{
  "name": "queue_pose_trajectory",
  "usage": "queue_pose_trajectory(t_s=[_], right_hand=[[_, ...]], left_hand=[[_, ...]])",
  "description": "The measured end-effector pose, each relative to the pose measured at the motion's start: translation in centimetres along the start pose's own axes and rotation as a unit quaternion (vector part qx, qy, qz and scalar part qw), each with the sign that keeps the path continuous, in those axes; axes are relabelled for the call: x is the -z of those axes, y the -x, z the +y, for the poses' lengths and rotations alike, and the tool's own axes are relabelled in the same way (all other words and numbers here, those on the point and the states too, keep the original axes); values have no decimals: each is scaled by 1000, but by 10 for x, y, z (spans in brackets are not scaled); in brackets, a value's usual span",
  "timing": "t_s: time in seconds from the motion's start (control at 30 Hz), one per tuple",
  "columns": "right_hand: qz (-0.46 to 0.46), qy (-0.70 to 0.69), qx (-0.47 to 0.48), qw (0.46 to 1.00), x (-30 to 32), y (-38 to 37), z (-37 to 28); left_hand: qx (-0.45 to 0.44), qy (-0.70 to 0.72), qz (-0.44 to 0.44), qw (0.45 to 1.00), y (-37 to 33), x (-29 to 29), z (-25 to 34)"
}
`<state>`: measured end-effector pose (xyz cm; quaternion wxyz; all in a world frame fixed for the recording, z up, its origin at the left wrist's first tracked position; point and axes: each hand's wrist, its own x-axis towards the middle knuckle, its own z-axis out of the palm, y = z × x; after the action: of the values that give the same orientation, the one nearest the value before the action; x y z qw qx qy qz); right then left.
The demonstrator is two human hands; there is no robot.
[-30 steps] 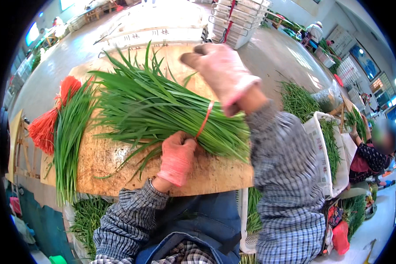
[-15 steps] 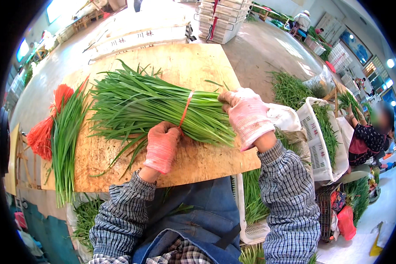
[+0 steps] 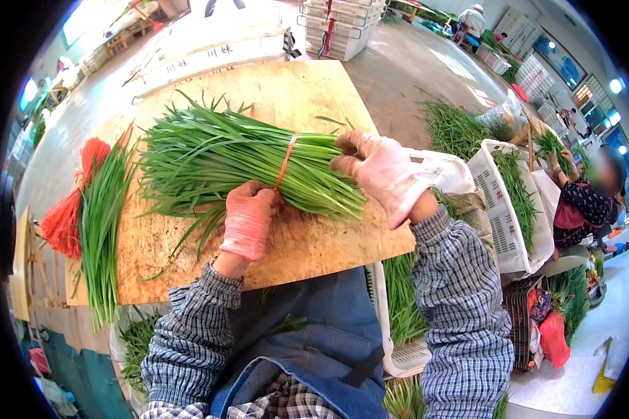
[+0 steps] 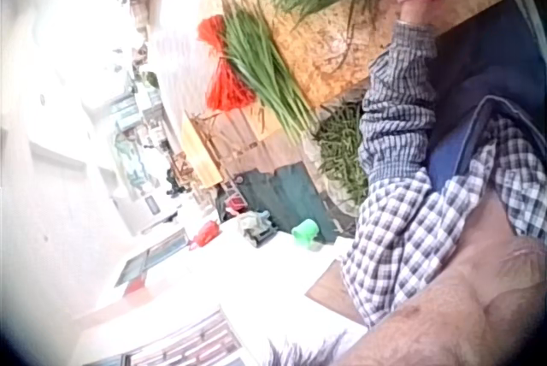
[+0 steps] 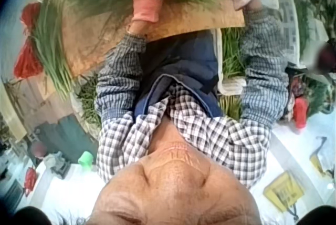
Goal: The person organizes green leafy vegetables into a bundle by hand, removes stray leaves, and wraps a red rubber band around the stems.
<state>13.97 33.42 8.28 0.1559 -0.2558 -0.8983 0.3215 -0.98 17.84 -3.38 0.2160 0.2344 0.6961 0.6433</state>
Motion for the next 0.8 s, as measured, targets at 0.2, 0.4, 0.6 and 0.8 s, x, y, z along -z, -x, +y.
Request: queue_pose_trajectory(t_s=[0.2, 0.4, 0.6, 0.8], right_hand=[[-27, 87, 90, 992, 5, 16, -1], [-5, 141, 206, 968, -1, 7, 29], [15, 215, 161, 963, -5, 13, 24], [43, 367, 136, 919, -25, 27, -35]], left_hand=[[35, -5, -20, 999, 4, 3, 10], [23, 4, -16, 1000, 7, 0, 14], [47, -41, -13, 998, 2, -3, 17], [51, 6, -32, 998, 2, 2, 21]])
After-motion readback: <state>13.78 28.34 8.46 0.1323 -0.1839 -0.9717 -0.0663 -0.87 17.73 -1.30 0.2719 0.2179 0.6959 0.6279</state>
